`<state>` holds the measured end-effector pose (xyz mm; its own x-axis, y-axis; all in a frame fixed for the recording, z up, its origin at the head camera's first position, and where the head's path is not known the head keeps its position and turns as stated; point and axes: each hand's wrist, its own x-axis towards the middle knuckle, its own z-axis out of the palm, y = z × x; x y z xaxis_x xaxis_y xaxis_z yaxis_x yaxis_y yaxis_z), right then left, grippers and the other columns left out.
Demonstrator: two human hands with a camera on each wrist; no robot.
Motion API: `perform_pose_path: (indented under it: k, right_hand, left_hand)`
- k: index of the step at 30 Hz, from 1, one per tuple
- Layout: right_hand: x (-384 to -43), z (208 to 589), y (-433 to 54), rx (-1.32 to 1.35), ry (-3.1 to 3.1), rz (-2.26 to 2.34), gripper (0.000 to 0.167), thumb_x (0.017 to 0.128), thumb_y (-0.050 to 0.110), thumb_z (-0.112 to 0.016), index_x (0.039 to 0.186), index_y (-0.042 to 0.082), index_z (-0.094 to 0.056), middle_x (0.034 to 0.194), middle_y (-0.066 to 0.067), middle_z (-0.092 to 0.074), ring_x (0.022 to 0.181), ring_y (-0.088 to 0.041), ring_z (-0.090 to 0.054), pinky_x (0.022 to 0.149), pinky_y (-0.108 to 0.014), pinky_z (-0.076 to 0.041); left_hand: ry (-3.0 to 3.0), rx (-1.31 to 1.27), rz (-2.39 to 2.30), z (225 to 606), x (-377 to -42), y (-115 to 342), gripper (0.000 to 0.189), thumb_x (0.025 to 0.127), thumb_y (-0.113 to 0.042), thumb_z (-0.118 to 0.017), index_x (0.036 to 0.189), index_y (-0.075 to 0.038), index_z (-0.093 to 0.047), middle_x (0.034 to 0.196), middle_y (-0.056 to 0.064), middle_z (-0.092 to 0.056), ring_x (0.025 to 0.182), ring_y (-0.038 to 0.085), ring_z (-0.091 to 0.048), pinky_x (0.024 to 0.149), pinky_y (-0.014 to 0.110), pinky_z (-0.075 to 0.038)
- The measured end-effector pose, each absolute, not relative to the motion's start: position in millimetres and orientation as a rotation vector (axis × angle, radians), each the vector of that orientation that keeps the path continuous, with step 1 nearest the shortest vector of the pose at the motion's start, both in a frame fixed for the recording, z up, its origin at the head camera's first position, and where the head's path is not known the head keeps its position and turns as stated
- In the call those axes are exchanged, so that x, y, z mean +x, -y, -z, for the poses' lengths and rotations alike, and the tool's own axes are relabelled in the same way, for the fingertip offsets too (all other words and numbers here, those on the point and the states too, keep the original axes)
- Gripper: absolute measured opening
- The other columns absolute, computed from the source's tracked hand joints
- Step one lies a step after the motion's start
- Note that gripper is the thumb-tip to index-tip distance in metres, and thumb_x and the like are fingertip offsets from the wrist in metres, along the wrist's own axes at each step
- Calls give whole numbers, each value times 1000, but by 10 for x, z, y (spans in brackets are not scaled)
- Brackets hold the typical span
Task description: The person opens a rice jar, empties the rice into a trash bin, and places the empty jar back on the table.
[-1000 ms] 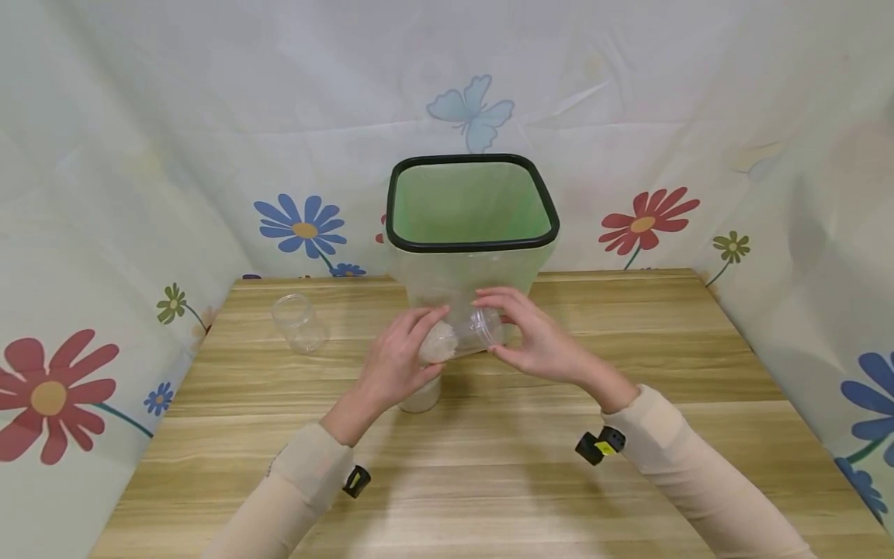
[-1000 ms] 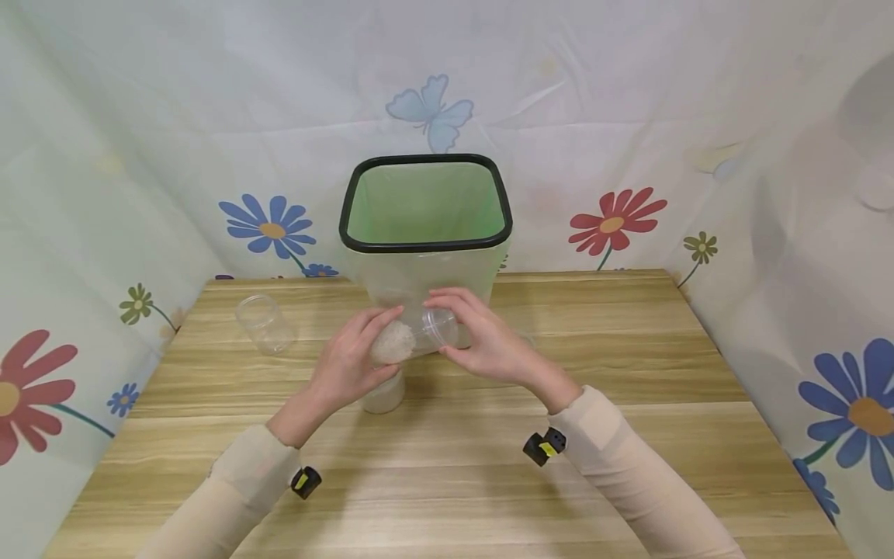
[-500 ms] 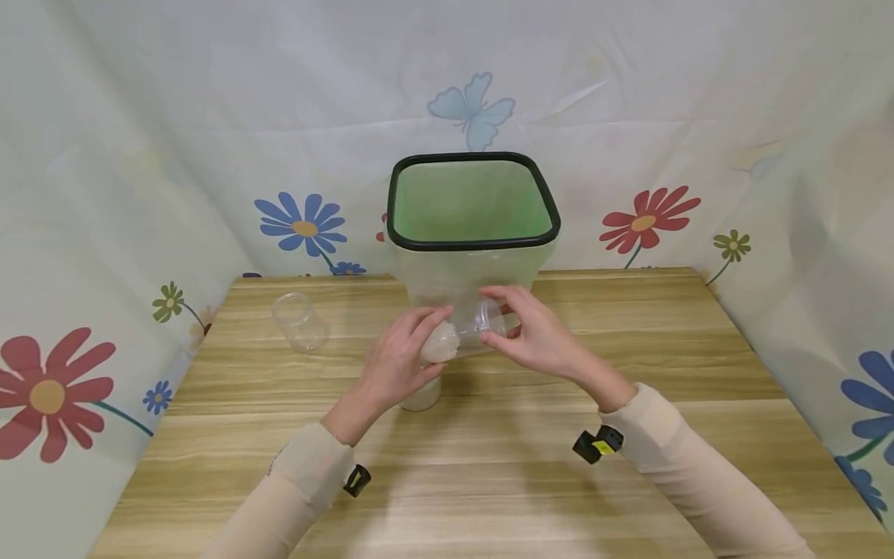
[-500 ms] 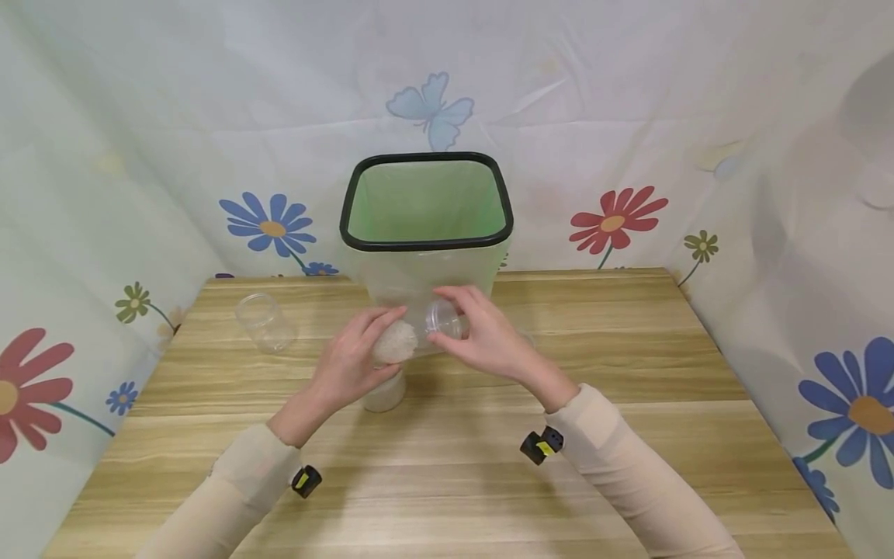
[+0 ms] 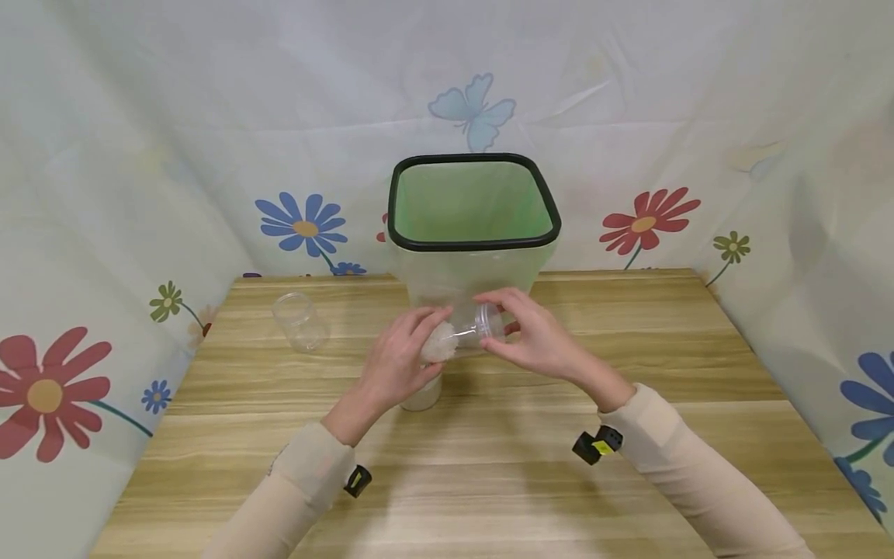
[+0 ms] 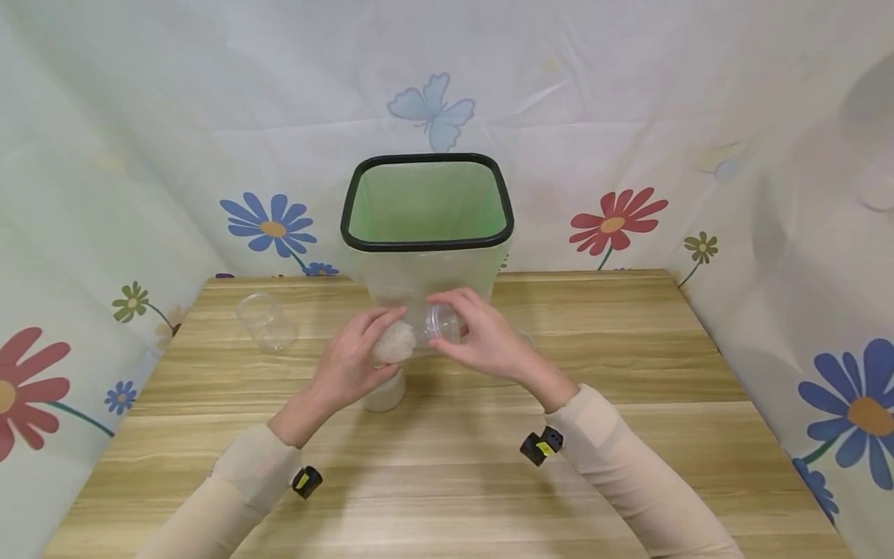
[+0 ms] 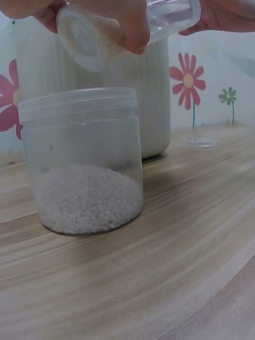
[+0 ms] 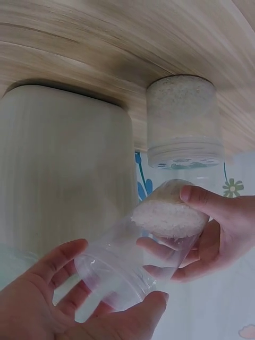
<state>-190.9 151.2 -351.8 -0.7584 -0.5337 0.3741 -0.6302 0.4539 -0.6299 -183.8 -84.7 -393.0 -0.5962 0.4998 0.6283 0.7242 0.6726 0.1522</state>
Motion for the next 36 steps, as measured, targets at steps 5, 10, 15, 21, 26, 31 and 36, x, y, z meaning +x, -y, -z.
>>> perform_pose_path:
  k: [5, 10, 15, 21, 26, 31, 36]
  right_hand:
    - [-1905, 3525, -1526, 1097, 2515, -1112, 55, 77, 11, -72, 127, 8, -48, 124, -9, -49, 103, -25, -55, 75, -32, -55]
    - [-1903, 3526, -1549, 1191, 2426, -1057, 55, 76, 8, -73, 125, 7, -49, 130, -9, -47, 111, -23, -51, 81, -37, -52]
    - [-1907, 3535, -1569, 1257, 2384, -1041, 54, 74, 3, -73, 123, 7, -50, 133, -11, -45, 119, -24, -46, 89, -41, -48]
    - [-1896, 3539, -1543, 1239, 2397, -1036, 59, 76, 7, -72, 129, 8, -46, 138, -11, -40, 125, -25, -41, 96, -43, -44]
    - [-1875, 3516, -1502, 1030, 2532, -1120, 60, 82, 18, -68, 135, 8, -40, 134, -12, -42, 115, -26, -48, 82, -39, -52]
    - [-1855, 3472, -1481, 785, 2681, -1172, 53, 84, 22, -66, 130, 6, -45, 120, -14, -52, 98, -27, -58, 68, -29, -56]
    - [-1855, 3482, -1484, 836, 2658, -1174, 53, 81, 19, -70, 126, 4, -47, 115, -14, -54, 94, -26, -59, 66, -30, -56]
  left_hand:
    - [2352, -924, 530, 3937, -1836, 831, 83, 59, -18, -85, 132, -15, -45, 120, 8, -53, 106, 24, -54, 87, 37, -49]
    - [2378, -913, 526, 3929, -1834, 810, 84, 59, -17, -86, 132, -16, -45, 120, 7, -53, 105, 24, -54, 88, 37, -48]
    - [2379, -912, 534, 3918, -1833, 808, 83, 59, -17, -86, 132, -15, -46, 120, 8, -53, 105, 24, -54, 88, 37, -48]
    - [2353, -922, 530, 3923, -1840, 826, 82, 60, -18, -85, 132, -15, -46, 120, 8, -54, 105, 24, -54, 88, 37, -48]
    - [2324, -945, 523, 3934, -1851, 823, 83, 60, -19, -85, 132, -15, -44, 122, 8, -53, 107, 24, -54, 88, 37, -49]
    - [2325, -942, 527, 3934, -1847, 823, 82, 61, -18, -85, 132, -16, -44, 122, 8, -53, 107, 24, -53, 86, 37, -49]
    - [2325, -931, 523, 3945, -1847, 832, 82, 60, -17, -85, 132, -16, -45, 122, 8, -53, 106, 24, -54, 87, 36, -49]
